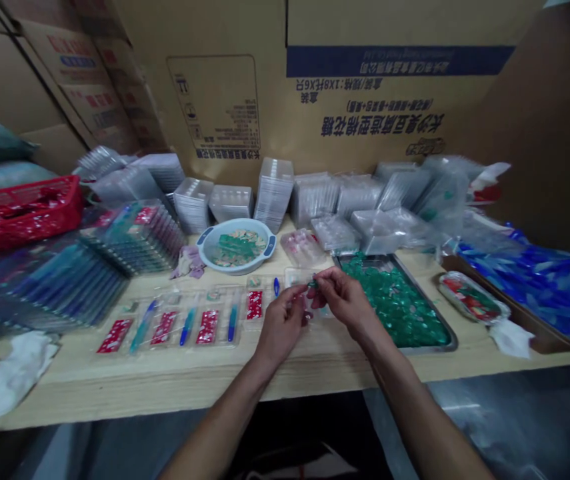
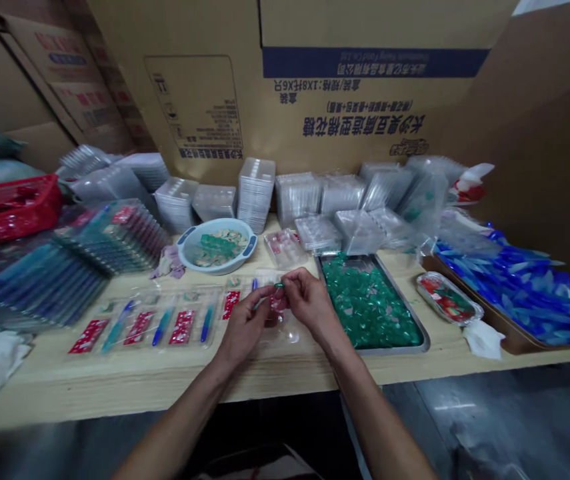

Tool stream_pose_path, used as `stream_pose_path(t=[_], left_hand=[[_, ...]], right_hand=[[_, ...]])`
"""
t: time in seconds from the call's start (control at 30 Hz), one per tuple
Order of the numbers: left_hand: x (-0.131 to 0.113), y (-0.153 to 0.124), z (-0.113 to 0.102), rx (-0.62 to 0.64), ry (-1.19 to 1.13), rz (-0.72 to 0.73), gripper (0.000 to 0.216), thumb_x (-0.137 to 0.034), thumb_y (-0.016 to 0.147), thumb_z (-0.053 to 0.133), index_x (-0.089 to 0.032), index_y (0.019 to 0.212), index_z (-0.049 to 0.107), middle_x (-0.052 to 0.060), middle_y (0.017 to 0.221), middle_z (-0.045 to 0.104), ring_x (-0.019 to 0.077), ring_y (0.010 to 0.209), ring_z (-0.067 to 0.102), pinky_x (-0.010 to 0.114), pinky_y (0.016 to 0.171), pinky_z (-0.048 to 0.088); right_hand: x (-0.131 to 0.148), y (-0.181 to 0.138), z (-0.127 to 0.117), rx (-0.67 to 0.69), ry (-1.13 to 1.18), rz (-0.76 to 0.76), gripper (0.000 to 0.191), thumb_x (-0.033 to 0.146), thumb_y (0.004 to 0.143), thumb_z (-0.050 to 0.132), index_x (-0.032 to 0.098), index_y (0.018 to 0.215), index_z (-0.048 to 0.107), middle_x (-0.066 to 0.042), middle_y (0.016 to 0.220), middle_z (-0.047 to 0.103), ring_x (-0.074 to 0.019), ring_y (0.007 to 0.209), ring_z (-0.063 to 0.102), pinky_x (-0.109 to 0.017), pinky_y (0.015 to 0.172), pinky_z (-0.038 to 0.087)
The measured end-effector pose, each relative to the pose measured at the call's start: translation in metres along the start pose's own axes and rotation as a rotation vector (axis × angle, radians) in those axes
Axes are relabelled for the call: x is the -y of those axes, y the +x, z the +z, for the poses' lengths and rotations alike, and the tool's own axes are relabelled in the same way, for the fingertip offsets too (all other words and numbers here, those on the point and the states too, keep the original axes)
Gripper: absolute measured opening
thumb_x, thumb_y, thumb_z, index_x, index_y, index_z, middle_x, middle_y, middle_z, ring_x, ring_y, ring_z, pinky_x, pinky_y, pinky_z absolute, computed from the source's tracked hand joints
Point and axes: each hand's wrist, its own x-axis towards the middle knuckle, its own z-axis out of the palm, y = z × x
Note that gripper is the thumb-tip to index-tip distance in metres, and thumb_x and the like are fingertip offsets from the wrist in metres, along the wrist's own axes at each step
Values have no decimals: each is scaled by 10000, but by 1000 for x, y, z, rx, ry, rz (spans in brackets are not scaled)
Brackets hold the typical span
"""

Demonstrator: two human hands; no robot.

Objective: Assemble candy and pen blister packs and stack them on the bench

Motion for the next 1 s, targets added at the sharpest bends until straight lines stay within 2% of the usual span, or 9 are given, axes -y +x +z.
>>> stream_pose_path(t=[0.07,0.13,0.27,0.33,0.53,0.7,0.8,0.9,1.0], left_hand=[[-3,2,-2,-42,39,66,267,-358,899,631,-150,1023,743,82,916,748,175,757,699,270,689,567],[-5,4,-6,-99,98,143,247,-359,882,653,-150,961,760,66,863,742,180,768,692,267,701,552],[-3,6,-18,-165,175,226,197,-271,874,641,-162,962,780,72,944,743,185,871,686,275,792,532],[-1,6,-24,-183,187,213,192,-225,870,628,-163,973,777,73,967,746,185,882,685,280,802,525],[-2,5,-33,-201,384,238,231,-138,871,578,-180,989,772,64,991,742,187,924,678,289,827,504],[-4,6,-38,-174,467,247,234,-131,872,580,-205,961,783,38,931,742,171,874,670,282,815,482],[-3,9,-42,-174,422,227,205,-139,862,603,-199,923,789,29,873,737,160,825,660,266,777,473],[-2,12,-43,-200,347,219,164,-152,848,631,-184,885,788,30,845,732,156,802,661,254,757,478],[-4,11,-41,-207,343,230,167,-136,843,632,-190,869,788,29,854,736,152,813,669,247,768,486]], right_hand=[[-5,0,14,-63,-76,-28,342,565,863,591,228,890,538,13,648,630,-166,545,612,-280,529,487],[-6,-3,26,-101,-221,-75,251,481,907,529,231,901,541,-2,684,636,-175,578,626,-278,541,475],[1,-10,39,-53,-555,-170,97,275,933,445,219,959,520,-50,787,697,-201,685,679,-287,621,458],[6,-12,44,12,-693,-168,142,189,926,427,197,1046,503,-75,842,729,-221,743,707,-291,648,439],[22,-13,59,143,-1149,-92,165,139,948,442,149,1078,544,-140,869,748,-279,753,722,-305,603,339],[19,-8,54,99,-1122,-80,144,141,918,475,151,990,599,-133,836,742,-259,727,712,-293,588,337],[9,-2,45,126,-893,-127,206,120,885,439,169,985,613,-80,777,720,-209,679,686,-268,601,382],[1,0,41,191,-673,-161,241,167,881,451,169,1087,576,-22,713,674,-170,609,637,-242,586,409],[-1,-3,44,112,-719,-200,208,200,885,483,166,1076,558,-29,721,676,-181,652,648,-250,613,407]])
